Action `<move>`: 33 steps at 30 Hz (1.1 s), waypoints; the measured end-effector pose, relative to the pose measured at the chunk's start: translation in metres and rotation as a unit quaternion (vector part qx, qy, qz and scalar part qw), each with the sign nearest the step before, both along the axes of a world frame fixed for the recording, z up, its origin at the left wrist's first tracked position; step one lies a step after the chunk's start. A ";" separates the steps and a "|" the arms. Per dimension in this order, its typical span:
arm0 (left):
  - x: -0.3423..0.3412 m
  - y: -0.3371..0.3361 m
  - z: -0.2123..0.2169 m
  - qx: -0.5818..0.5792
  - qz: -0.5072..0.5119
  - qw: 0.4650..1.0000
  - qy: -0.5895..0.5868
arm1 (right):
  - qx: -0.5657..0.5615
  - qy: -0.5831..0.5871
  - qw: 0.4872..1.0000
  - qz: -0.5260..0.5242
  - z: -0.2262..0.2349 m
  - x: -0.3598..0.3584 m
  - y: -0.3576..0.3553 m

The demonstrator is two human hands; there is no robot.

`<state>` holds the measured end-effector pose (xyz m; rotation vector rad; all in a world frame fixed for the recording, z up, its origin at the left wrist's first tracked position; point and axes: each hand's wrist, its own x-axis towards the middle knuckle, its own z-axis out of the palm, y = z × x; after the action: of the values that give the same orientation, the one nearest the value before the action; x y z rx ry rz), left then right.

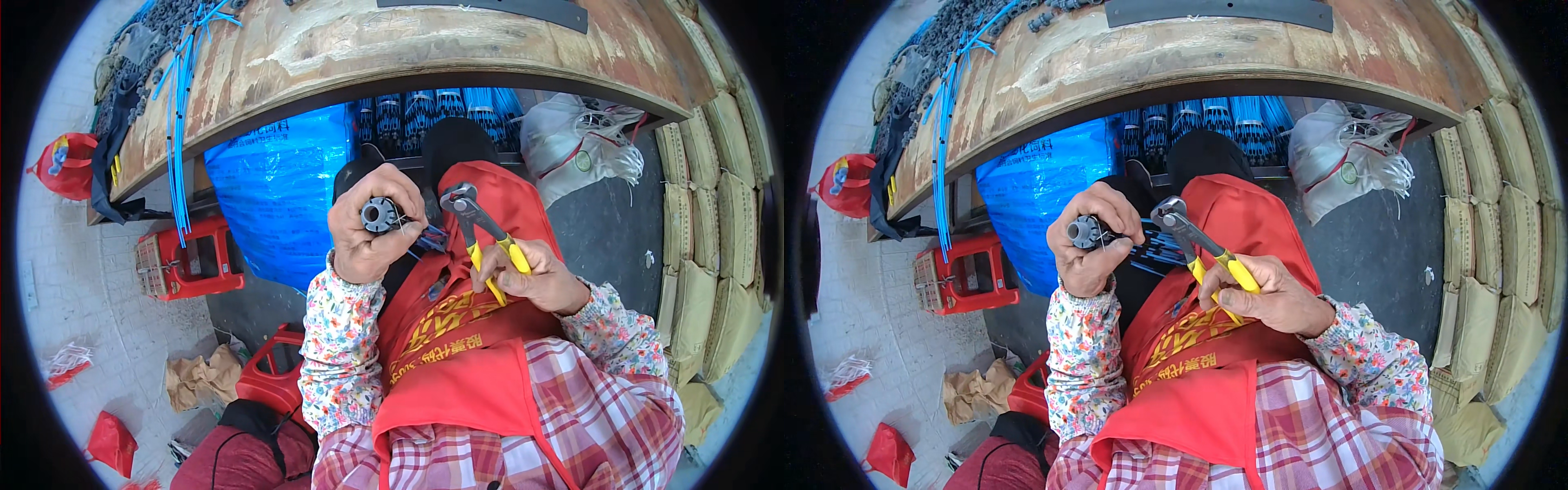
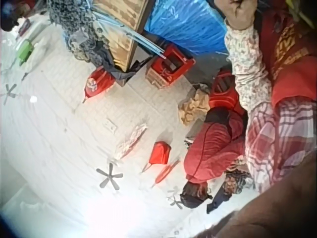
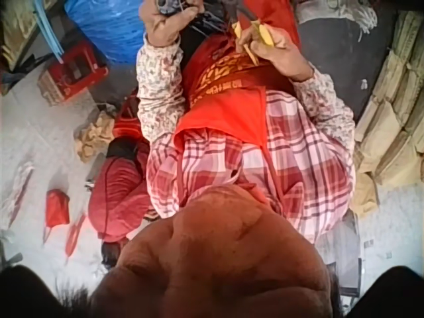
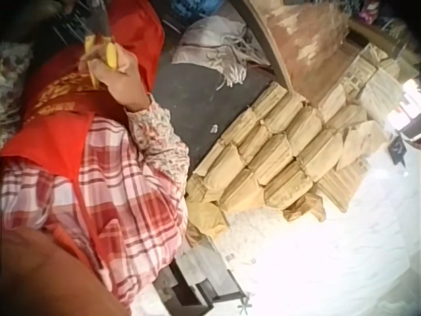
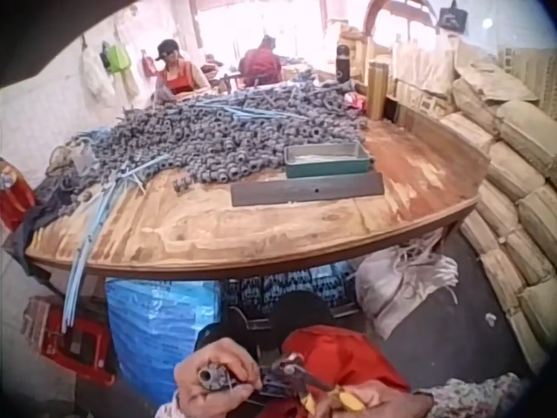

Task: The person secures a bundle of plastic tubes with a tie, gathers another set of tubes, threads a wire through their end fittings and a central connector, and cuts the excess wire using pliers.

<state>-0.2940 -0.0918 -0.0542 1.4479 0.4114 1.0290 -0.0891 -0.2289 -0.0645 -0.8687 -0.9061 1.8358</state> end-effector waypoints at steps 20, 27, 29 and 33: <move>0.002 -0.001 0.005 0.079 0.009 0.997 0.014 | -0.032 0.069 0.991 0.107 0.025 0.013 0.000; 0.001 -0.005 0.005 0.079 -0.082 0.992 0.058 | -0.131 0.170 0.961 0.177 0.032 0.020 -0.004; 0.002 -0.004 0.010 0.089 -0.114 0.986 0.084 | -0.146 0.177 0.956 0.180 0.035 0.024 -0.003; 0.006 -0.007 0.009 0.099 -0.112 0.984 0.094 | -0.169 0.108 0.955 0.219 0.053 0.036 0.004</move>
<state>-0.2879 -0.0993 -0.0451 1.7362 0.2783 0.7714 -0.0526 -0.2253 -0.0117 -0.6823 -0.6919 2.4707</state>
